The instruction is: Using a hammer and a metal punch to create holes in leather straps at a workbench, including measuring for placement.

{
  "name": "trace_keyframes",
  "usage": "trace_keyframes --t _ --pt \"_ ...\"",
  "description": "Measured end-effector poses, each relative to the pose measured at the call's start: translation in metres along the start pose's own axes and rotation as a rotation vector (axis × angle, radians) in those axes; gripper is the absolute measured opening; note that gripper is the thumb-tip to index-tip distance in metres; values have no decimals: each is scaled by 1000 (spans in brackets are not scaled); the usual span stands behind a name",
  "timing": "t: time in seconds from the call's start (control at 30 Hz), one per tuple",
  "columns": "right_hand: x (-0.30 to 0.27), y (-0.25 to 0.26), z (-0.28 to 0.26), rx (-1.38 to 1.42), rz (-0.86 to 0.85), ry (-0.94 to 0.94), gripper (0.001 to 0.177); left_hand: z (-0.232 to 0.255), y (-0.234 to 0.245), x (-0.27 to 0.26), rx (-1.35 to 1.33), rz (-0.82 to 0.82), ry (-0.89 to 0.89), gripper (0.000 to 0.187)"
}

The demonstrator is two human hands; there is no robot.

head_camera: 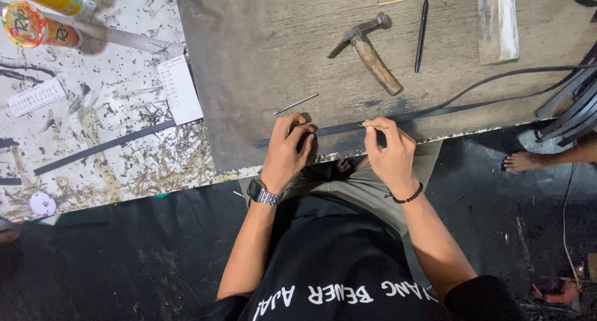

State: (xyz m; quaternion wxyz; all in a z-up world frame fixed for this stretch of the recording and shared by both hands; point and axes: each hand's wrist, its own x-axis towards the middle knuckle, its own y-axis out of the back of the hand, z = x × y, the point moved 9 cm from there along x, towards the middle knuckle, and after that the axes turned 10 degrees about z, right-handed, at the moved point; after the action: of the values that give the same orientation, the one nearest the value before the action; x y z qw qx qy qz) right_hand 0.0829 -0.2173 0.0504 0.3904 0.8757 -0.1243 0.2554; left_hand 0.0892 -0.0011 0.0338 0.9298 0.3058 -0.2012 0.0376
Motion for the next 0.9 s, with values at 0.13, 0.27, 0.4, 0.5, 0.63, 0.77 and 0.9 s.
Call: trace_keyframes --t 0.13,0.27,0.4,0.5,0.63,0.77,0.9 --pt "-1 2 0 -23 3 -3 8 -1 -1 -1 -9 1 -2 7" --pt "6 11 -2 -14 17 -39 9 1 0 -1 16 -6 -6 6" --pt "12 25 6 35 100 -88 7 -2 -4 -4 4 -8 2 8" --pt "11 27 7 69 81 -107 7 0 -2 -2 3 -10 1 9" --pt "13 27 6 97 74 -112 8 4 -3 1 -1 -14 20 10" --pt "9 26 12 111 91 -126 7 17 -4 7 70 -37 52 12" --pt "7 25 15 85 62 -129 3 30 -16 9 308 -27 -50 15"
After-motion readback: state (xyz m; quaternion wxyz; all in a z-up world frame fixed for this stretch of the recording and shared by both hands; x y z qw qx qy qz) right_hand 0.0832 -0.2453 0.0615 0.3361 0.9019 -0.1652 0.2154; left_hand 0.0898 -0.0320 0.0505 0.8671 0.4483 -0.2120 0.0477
